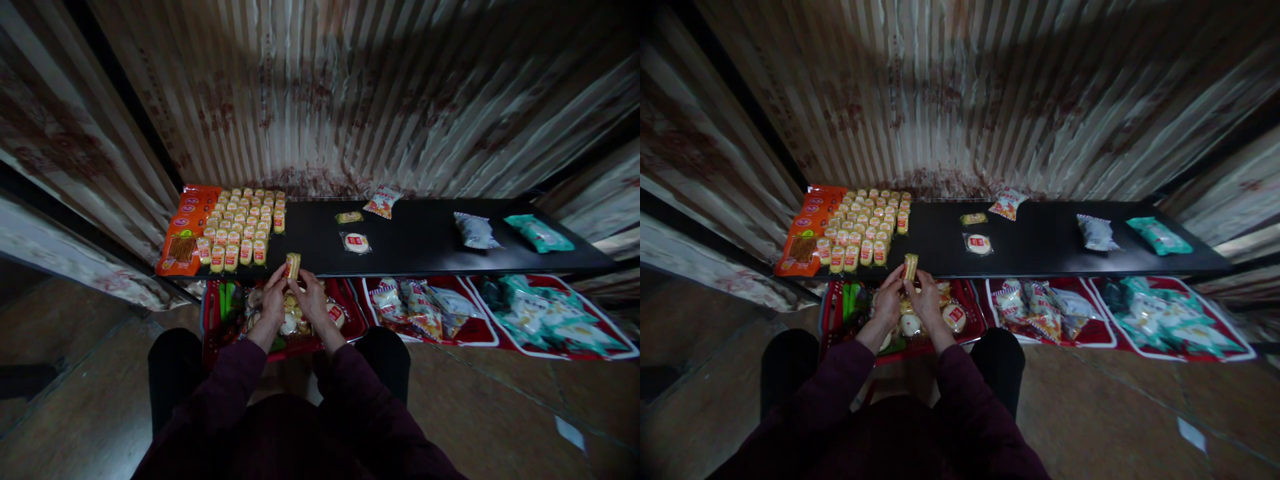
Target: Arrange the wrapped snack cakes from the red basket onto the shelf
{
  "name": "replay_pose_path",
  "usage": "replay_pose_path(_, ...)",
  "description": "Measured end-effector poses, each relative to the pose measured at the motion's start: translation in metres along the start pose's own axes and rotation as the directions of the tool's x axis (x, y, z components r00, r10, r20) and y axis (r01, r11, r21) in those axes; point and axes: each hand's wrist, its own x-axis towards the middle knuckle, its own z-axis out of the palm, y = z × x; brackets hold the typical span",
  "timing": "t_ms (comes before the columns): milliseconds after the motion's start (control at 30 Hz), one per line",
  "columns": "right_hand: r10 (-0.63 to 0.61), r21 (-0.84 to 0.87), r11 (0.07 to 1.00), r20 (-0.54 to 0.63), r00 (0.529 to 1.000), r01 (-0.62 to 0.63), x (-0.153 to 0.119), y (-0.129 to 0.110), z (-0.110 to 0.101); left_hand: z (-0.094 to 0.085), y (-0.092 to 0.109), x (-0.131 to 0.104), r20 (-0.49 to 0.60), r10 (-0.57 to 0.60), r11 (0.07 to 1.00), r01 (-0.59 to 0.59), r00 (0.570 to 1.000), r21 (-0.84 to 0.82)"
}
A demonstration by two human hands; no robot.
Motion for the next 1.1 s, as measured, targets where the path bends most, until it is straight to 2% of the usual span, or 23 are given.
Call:
replay_pose_path(333, 0.086, 0.075, 0.993, 0.011, 0.996, -0.086, 0.002, -0.001, 0.001, 0.003, 0.002, -0.005, -0.062, 0.136, 0.975, -0.122, 0.989, 0.188)
replay_pose_path(500, 0.079, 0.087, 0.993, -0.005, 0.997, -0.078, 0.006, 0.003, 0.003, 0.005, 0.005, -0.007, -0.081, 0.168, 0.959, -0.144, 0.982, 0.245)
replay_pose_path(700, 0.106, 0.075, 0.992, -0.028, 0.994, -0.104, 0.008, 0.008, 0.005, 0.005, 0.001, -0.002, -0.066, 0.171, 0.968, -0.155, 0.983, 0.197)
replay_pose_path(933, 0.111, 0.229, 0.967, 0.007, 0.994, -0.110, 0.016, 0.013, 0.010, 0.002, -0.004, 0.010, -0.099, 0.151, 0.977, -0.133, 0.983, 0.169)
replay_pose_path(1100, 0.134, 0.177, 0.975, -0.008, 0.991, -0.131, 0.026, 0.012, 0.013, 0.002, -0.001, 0.020, -0.107, 0.145, 0.978, -0.126, 0.984, 0.165)
